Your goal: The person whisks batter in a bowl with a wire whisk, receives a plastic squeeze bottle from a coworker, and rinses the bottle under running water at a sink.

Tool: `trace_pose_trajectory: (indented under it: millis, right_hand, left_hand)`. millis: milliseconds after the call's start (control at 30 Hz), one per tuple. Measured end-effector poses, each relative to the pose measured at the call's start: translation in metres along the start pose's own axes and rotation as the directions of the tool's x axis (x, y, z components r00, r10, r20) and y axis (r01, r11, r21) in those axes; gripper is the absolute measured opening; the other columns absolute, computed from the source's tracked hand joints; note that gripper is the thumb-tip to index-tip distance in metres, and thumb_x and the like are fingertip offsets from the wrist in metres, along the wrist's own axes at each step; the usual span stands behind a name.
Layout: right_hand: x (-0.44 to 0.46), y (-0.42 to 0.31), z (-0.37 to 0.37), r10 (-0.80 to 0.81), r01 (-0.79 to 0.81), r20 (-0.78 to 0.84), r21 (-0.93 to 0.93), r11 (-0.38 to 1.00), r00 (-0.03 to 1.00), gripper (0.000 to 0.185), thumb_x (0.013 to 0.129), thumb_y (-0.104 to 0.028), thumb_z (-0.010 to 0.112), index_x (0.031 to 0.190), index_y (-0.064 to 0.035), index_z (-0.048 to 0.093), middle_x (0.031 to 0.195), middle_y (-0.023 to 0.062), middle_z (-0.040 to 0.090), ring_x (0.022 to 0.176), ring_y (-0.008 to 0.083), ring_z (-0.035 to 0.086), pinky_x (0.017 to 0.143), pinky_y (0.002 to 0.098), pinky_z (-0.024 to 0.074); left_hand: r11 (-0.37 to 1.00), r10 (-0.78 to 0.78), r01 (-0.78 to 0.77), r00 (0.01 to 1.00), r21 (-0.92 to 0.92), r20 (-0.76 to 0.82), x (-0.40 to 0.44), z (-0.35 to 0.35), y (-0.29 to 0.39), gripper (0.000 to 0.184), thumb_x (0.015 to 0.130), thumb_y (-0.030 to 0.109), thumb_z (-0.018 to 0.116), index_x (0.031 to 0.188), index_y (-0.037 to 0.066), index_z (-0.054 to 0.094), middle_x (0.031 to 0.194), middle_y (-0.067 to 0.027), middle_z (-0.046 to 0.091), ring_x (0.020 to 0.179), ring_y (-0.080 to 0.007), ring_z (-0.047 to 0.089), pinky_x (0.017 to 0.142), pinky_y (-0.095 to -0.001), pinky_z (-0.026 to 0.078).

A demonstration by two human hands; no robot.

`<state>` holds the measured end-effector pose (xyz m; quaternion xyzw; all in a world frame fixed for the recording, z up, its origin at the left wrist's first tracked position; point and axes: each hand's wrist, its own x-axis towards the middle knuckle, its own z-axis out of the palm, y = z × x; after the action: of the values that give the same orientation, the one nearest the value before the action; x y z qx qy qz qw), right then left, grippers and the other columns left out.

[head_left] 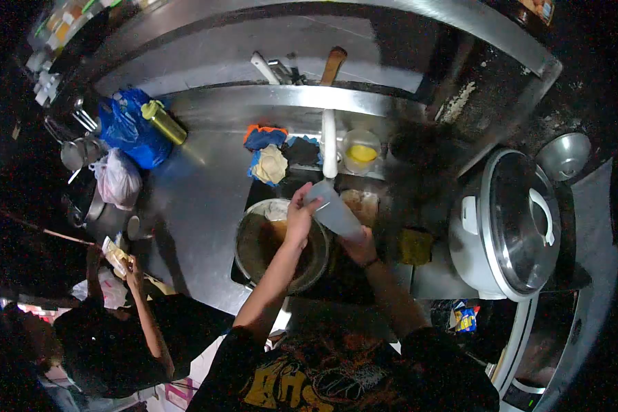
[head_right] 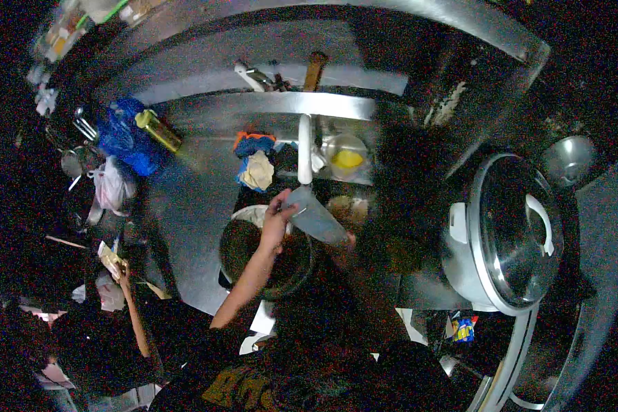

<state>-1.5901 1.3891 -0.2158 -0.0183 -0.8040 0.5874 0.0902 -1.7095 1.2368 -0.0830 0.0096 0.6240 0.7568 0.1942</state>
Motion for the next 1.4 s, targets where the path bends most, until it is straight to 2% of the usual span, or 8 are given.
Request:
trace_pose_trajectory:
  millis: [300,400,467,600,833,1067,1133,1400]
  right_hand:
    - [-0.011,0.007,-0.022,0.415,-0.155,-0.012,0.918,0.365,0.910,0.044,0.081,-0.032,0.061,0.114,-0.0054,0.047,0.098,0.0057,0.056,0.089,0.0173,0.055,0.072,0.0342,0.0478]
    - [0.015,-0.005,-0.038,0.185,-0.018,-0.419,0.372,0.928,0.889,0.040,0.083,-0.030,0.060,0.115,-0.0078,0.047,0.098,0.0035,0.056,0.092,0.0180,0.055,0.080,0.0354,0.0453]
    - [0.047,-0.041,-0.051,0.665,-0.157,-0.132,0.921,0.356,0.735,0.037,0.083,-0.023,0.059,0.116,-0.0086,0.047,0.102,0.0028,0.056,0.094,0.0178,0.055,0.085,0.0345,0.0425]
    - [0.085,-0.076,-0.044,0.166,-0.030,-0.077,0.828,0.559,0.983,0.039,0.084,-0.017,0.058,0.118,-0.0036,0.043,0.109,0.0091,0.056,0.100,0.0198,0.055,0.087,0.0329,0.0433]
    - [0.126,-0.117,-0.039,0.353,-0.389,0.164,0.447,0.806,0.921,0.035,0.080,-0.009,0.060,0.111,-0.0052,0.046,0.100,0.0057,0.057,0.093,0.0147,0.056,0.080,0.0298,0.0447]
    - [0.139,-0.116,-0.044,0.253,-0.541,0.568,0.423,0.727,0.783,0.037,0.072,0.002,0.054,0.109,-0.0040,0.050,0.094,0.0057,0.058,0.090,0.0156,0.056,0.080,0.0296,0.0427]
    - [0.131,-0.127,-0.042,0.218,-0.486,0.504,0.492,0.722,0.836,0.041,0.071,0.003,0.053,0.111,-0.0043,0.048,0.096,0.0060,0.057,0.091,0.0155,0.055,0.080,0.0291,0.0424]
    - [0.149,-0.094,-0.041,-0.092,0.011,0.105,0.596,0.803,0.990,0.048,0.064,-0.001,0.057,0.110,-0.0070,0.044,0.096,0.0059,0.053,0.089,0.0162,0.053,0.078,0.0296,0.0439]
  left_hand:
    - [0.987,0.117,-0.122,0.992,0.101,0.056,0.032,-0.010,-0.021,0.018,0.084,0.014,0.053,0.100,0.008,0.057,0.090,-0.0034,0.059,0.080,-0.0128,0.052,0.072,-0.0259,0.043]
    - [0.993,-0.115,0.114,0.992,-0.022,-0.048,0.007,-0.035,-0.007,0.025,0.088,0.028,0.049,0.103,0.009,0.056,0.090,-0.0036,0.059,0.078,-0.0148,0.054,0.069,-0.0290,0.045]
    - [0.871,-0.491,0.483,0.862,-0.090,-0.130,-0.029,-0.034,0.031,0.038,0.089,0.043,0.045,0.107,0.010,0.055,0.095,-0.0047,0.059,0.078,-0.0174,0.057,0.067,-0.0313,0.047]
    - [0.819,-0.531,0.533,0.844,0.211,-0.071,-0.062,-0.047,0.021,0.047,0.088,0.050,0.043,0.109,0.010,0.055,0.101,-0.0062,0.059,0.081,-0.0192,0.058,0.066,-0.0316,0.048]
    - [0.837,-0.543,0.534,0.838,0.119,0.058,-0.057,-0.081,-0.088,0.046,0.089,0.045,0.044,0.105,0.003,0.057,0.098,-0.0058,0.059,0.083,-0.0176,0.054,0.074,-0.0323,0.043]
    - [0.750,0.116,-0.487,0.763,0.448,0.635,-0.088,-0.042,-0.122,0.045,0.079,0.021,0.058,0.120,0.007,0.047,0.109,-0.0074,0.053,0.089,-0.0199,0.053,0.084,-0.0305,0.042]
    - [0.583,-0.481,0.748,0.633,-0.319,0.606,-0.083,-0.036,-0.157,0.058,0.071,0.015,0.065,0.125,0.013,0.042,0.116,-0.0072,0.049,0.097,-0.0226,0.053,0.088,-0.0319,0.040]
    - [0.982,-0.067,0.001,0.935,0.188,0.350,-0.054,0.002,-0.061,0.062,0.065,0.011,0.070,0.118,0.000,0.038,0.104,-0.0104,0.052,0.093,-0.0239,0.052,0.084,-0.0340,0.042]
